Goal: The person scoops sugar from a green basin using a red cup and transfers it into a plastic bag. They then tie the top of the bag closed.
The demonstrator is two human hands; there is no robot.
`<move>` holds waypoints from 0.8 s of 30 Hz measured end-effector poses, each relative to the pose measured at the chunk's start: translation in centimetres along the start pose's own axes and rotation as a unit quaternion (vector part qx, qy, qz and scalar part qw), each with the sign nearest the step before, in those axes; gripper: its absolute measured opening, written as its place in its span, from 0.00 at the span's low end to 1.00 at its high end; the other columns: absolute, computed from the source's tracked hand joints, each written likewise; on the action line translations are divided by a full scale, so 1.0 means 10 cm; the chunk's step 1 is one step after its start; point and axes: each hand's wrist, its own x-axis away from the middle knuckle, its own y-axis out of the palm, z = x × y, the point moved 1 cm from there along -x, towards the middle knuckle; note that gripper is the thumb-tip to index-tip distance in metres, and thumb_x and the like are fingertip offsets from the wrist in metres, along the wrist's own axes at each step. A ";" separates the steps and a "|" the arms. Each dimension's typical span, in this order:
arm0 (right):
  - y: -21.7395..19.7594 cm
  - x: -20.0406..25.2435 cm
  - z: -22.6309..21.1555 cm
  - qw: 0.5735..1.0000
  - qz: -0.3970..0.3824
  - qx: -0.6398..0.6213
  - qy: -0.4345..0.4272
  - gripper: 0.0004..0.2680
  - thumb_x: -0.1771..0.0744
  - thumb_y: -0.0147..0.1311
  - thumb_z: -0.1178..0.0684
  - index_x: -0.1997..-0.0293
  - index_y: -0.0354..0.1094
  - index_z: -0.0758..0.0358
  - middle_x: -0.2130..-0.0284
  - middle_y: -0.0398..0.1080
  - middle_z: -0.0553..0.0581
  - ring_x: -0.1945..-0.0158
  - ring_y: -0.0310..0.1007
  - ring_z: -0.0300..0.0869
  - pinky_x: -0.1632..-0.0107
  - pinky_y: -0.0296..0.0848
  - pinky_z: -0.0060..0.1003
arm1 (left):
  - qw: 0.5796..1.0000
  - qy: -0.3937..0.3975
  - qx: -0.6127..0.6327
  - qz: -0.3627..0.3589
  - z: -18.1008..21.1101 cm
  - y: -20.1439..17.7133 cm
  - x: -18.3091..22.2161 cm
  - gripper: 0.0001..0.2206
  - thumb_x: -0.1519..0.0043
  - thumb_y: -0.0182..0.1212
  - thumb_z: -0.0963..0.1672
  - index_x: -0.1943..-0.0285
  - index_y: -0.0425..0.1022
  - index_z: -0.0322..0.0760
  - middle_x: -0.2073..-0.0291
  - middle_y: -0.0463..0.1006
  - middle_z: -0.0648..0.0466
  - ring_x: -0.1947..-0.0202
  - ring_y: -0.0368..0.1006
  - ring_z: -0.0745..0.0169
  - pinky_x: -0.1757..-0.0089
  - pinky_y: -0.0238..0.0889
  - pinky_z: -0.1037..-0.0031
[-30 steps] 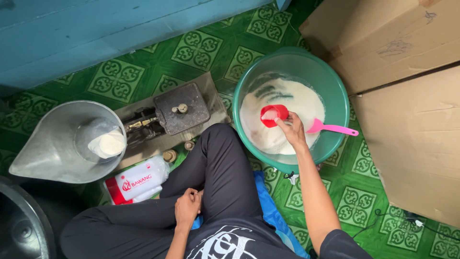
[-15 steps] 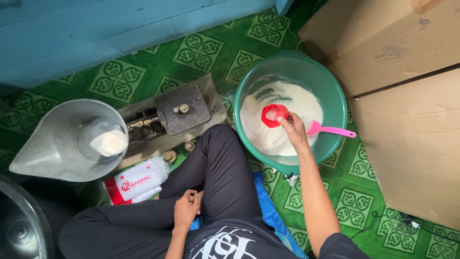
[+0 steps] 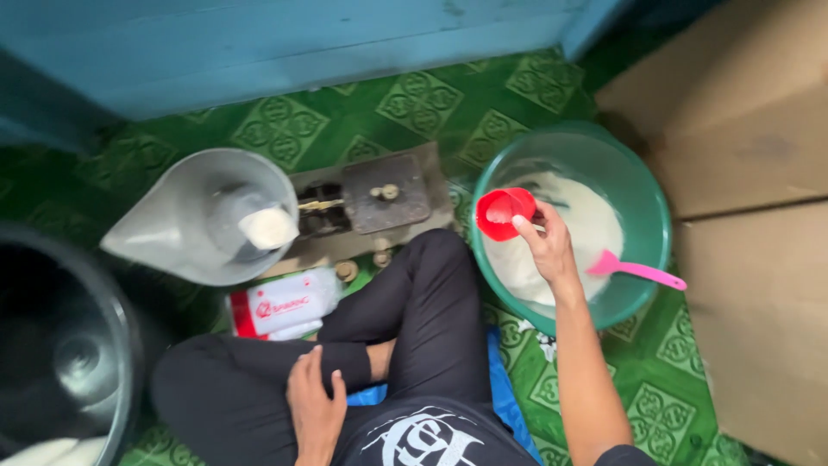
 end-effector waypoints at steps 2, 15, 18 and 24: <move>0.13 -0.03 -0.17 1.000 -0.018 0.000 -0.018 0.19 0.37 0.54 0.43 0.44 0.65 0.62 0.54 0.70 0.55 0.54 0.69 0.41 0.54 0.71 0.34 | 0.984 -0.001 -0.120 0.129 0.06 -0.28 0.06 0.26 0.45 0.57 0.45 0.36 0.67 0.33 0.40 0.68 0.42 0.37 0.62 0.39 0.42 0.57 0.52; 1.25 0.05 -1.56 0.990 -0.112 0.026 -0.084 0.20 0.39 0.56 0.44 0.44 0.65 0.62 0.55 0.70 0.53 0.55 0.69 0.38 0.58 0.71 0.29 | 0.898 -0.332 -0.133 0.255 -0.23 -0.01 1.28 0.49 0.56 0.59 0.58 0.24 0.50 0.33 0.26 0.39 0.31 0.29 0.44 0.25 0.38 0.41 0.42; 1.49 0.07 -1.71 0.987 -0.117 0.044 -0.103 0.21 0.40 0.58 0.43 0.45 0.64 0.62 0.54 0.70 0.54 0.55 0.71 0.38 0.57 0.71 0.30 | 0.888 -0.358 -0.113 0.266 -0.37 0.27 1.43 0.53 0.57 0.55 0.62 0.22 0.44 0.38 0.25 0.38 0.35 0.31 0.43 0.19 0.39 0.43 0.38; 1.87 0.21 -2.04 0.980 -0.128 0.090 -0.126 0.23 0.42 0.60 0.42 0.45 0.63 0.62 0.52 0.70 0.55 0.54 0.71 0.38 0.56 0.70 0.32 | 0.868 -0.372 -0.211 0.253 -0.37 0.30 1.36 0.55 0.57 0.51 0.65 0.22 0.45 0.36 0.25 0.42 0.36 0.30 0.50 0.26 0.45 0.57 0.41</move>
